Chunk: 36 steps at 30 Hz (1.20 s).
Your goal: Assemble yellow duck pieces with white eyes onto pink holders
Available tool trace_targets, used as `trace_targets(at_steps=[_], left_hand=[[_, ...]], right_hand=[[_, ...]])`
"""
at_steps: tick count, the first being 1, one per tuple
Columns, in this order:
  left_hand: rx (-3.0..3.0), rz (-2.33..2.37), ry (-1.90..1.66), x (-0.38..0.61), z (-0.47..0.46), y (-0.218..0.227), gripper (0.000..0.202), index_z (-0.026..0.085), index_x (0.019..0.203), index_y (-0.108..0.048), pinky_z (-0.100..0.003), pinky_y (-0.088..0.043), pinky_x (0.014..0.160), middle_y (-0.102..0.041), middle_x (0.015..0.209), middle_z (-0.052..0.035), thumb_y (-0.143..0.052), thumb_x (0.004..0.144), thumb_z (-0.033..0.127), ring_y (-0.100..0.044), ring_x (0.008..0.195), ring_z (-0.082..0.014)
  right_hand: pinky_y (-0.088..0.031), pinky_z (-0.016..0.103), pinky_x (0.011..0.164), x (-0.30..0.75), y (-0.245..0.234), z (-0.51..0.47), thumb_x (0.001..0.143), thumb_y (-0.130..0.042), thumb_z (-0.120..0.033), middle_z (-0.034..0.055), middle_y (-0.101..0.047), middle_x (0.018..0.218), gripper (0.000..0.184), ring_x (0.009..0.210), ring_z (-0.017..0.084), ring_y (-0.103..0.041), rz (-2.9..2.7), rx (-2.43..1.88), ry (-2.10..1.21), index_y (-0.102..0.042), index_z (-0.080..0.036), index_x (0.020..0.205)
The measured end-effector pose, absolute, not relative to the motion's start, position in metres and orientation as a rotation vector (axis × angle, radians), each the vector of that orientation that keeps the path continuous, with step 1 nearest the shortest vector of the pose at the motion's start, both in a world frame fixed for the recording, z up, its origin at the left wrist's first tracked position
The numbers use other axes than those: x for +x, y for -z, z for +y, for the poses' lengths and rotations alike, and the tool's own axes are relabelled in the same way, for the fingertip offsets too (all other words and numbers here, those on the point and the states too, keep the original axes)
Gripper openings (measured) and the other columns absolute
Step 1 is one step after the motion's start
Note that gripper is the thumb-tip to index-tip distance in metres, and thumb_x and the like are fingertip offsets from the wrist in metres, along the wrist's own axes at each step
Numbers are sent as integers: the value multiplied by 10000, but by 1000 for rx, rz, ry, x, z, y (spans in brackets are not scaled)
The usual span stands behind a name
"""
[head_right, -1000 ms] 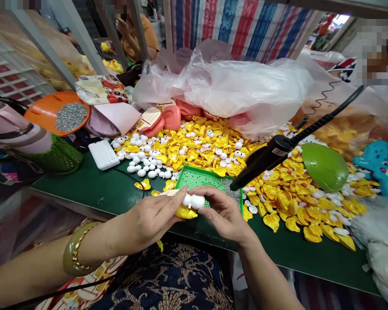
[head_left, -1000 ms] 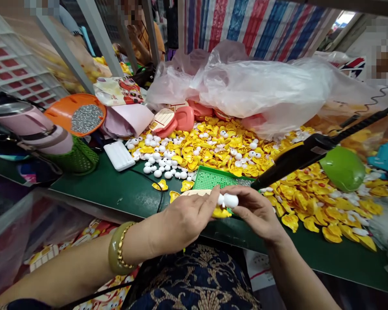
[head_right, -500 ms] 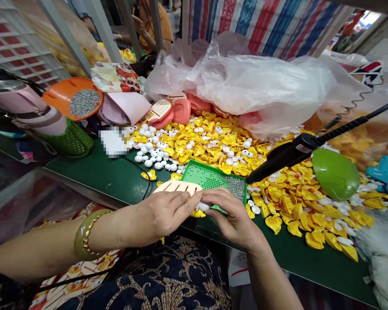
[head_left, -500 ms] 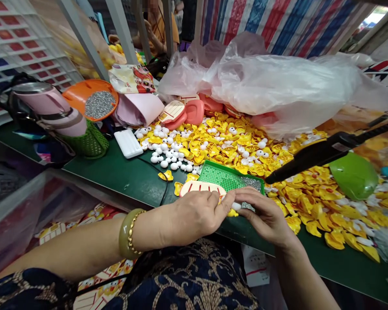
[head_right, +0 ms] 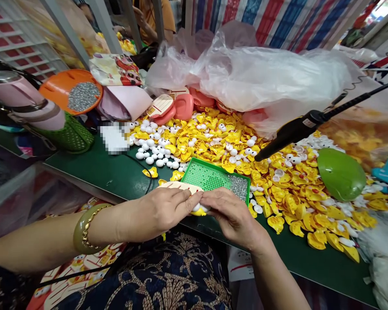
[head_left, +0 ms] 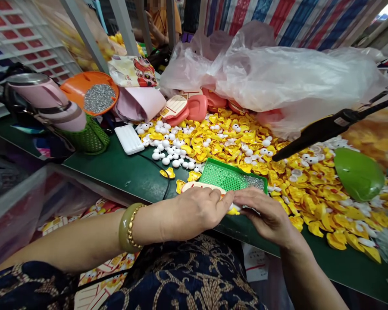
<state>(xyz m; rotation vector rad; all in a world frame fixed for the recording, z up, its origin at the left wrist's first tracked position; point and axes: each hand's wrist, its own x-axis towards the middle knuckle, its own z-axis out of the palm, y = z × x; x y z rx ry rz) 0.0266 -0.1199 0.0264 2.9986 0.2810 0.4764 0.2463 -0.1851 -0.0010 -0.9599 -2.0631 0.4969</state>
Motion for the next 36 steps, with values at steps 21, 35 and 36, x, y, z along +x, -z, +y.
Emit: trace_targets(at_steps=[21,35,36], left_hand=[[1020,891,-403,3,-53,-1,309,120,857,-712,-225,-476,612,-720,797,-64,-807,587,240,-628,665,-139],[787,805,-162,86,-39,54,284,74,684,-668,-226,-459,535,-661,636,-62,-839,507,215,-588,529,-114],[795,812,-173,88,-39,56,286,72,676,-664,-220,-450,530,-659,632,-60,-840,498,210,-585,525,-110]], right_hand=[[-532,420,705,294,1,-119,616,-797,-408,59,-581,885,539,790,220,-589,-915,-1533,-3,-553,-175,1038],[-521,287,563,278,27,-109,636,-742,-469,-76,-467,623,637,502,100,-500,-989,-1055,-480,-459,-309,1185],[-518,284,555,279,33,-107,638,-745,-456,-80,-467,614,637,493,98,-495,-985,-1050,-491,-461,-301,1186]])
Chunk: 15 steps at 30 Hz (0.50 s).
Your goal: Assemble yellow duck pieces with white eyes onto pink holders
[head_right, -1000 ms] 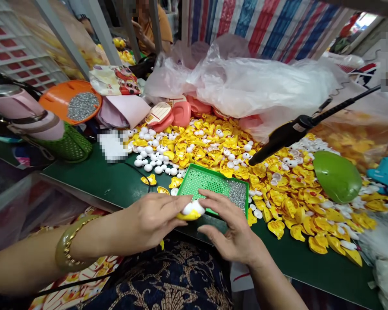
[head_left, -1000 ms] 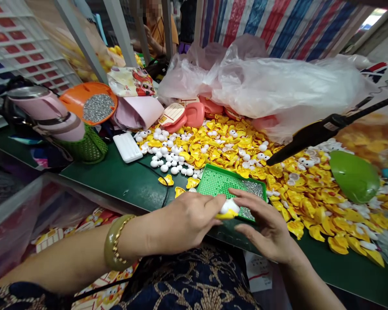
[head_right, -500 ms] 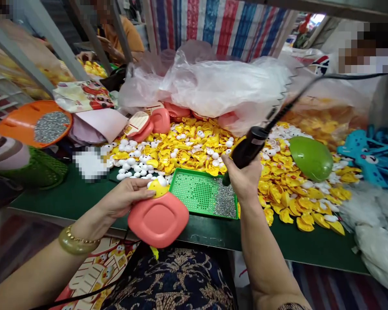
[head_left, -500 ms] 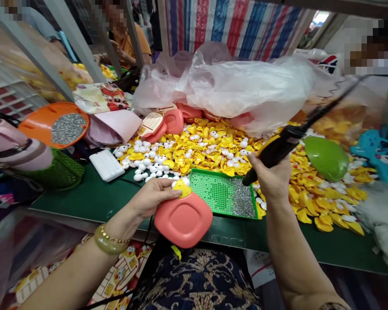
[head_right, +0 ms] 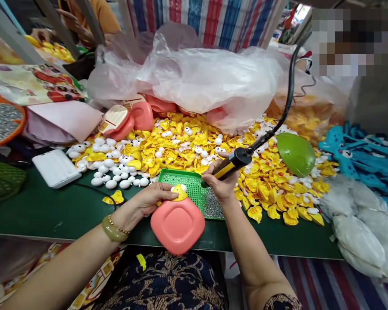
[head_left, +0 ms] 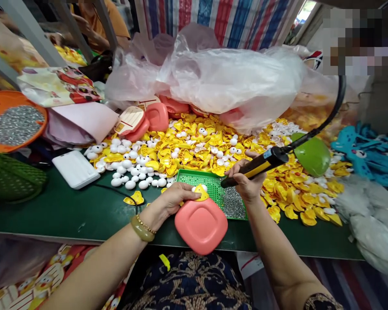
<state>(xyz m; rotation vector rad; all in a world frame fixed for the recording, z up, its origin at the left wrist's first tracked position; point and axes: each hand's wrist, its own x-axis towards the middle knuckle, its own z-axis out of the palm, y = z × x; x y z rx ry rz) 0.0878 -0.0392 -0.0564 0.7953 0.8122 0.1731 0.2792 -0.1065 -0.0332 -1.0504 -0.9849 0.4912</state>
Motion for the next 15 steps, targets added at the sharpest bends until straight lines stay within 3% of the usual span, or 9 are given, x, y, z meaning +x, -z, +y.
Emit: trace_targets(at_steps=[15], left_hand=[[763,820,-117,95,-37,79,282,105,652,-651,-237,-415,529,-614,599,-30,-848,493,228,-566,551,-130]], right_hand=[[-457,249,441,287,64,-92,706,-717,-366,-93,-494,570,654,433,94,-486,-981,-979,-484,-409,-267,1274]])
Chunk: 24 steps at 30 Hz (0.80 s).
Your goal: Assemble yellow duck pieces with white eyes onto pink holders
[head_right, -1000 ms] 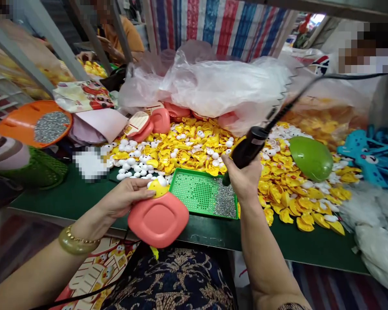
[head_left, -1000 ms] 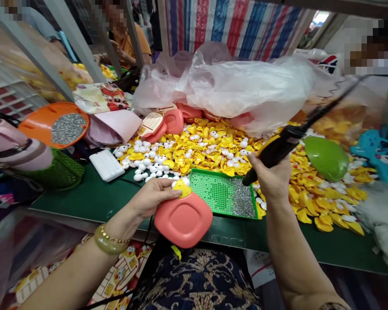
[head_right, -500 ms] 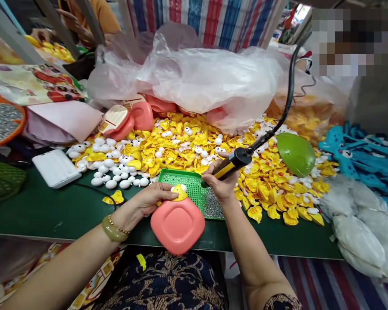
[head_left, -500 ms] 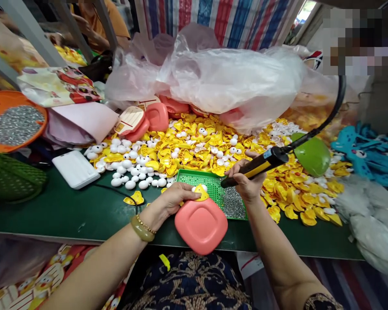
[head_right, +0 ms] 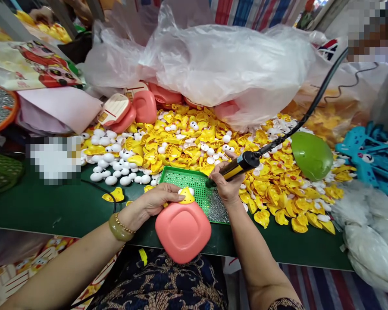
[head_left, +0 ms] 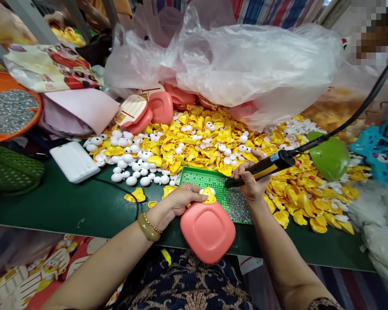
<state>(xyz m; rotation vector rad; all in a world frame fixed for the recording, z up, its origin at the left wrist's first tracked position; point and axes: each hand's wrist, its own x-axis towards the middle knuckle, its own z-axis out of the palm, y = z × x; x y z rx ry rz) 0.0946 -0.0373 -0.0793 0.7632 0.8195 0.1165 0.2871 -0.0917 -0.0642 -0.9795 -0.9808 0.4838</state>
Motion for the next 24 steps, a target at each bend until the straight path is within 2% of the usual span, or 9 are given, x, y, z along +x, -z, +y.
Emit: trace_targets(at_steps=[3,9,15,19,24], left_hand=[[739,817,-119,95,-36,80,273,107,625,-637,-240,-417,539,-608,596,-30,-847,489,215,-574,569,-137],[721,816,-122,96,-35,82,274,112,582,-607,-241,-420,546,-591,572,-19,-844,487,211,-572,568,-135],[729,835,-114,98,-36,80,283,98,622,-625,-240,-410,523,-612,603,-34,-832,475,223,-550,525,-120],[751,844,-121,99,-38,78,281,124,561,-563,-227,-356,475,-547,535,8,-812,469,214,-486,463,-96],[800,853,-113,100,-39,78,284,151,504,-492,-215,-270,439,-465,481,39,-770,516,206,-391,420,-69]], right_hand=[[-457,244,443,286,64,-93,708,-717,-317,-94,-501,575,627,440,92,-487,-972,-965,-504,-423,-274,1261],[-460,250,445,284,65,-93,705,-721,-358,-98,-505,560,611,428,92,-493,-992,-993,-488,-439,-265,1239],[-462,241,453,285,60,-94,684,-743,-337,-86,-517,581,552,445,89,-495,-981,-962,-483,-496,-264,1172],[-474,242,461,277,30,-107,690,-724,-429,-78,-485,603,476,448,81,-473,-971,-848,-480,-537,-278,1101],[-471,257,444,251,4,-126,683,-714,-518,-69,-456,589,533,443,97,-454,-998,-741,-534,-557,-271,1128]])
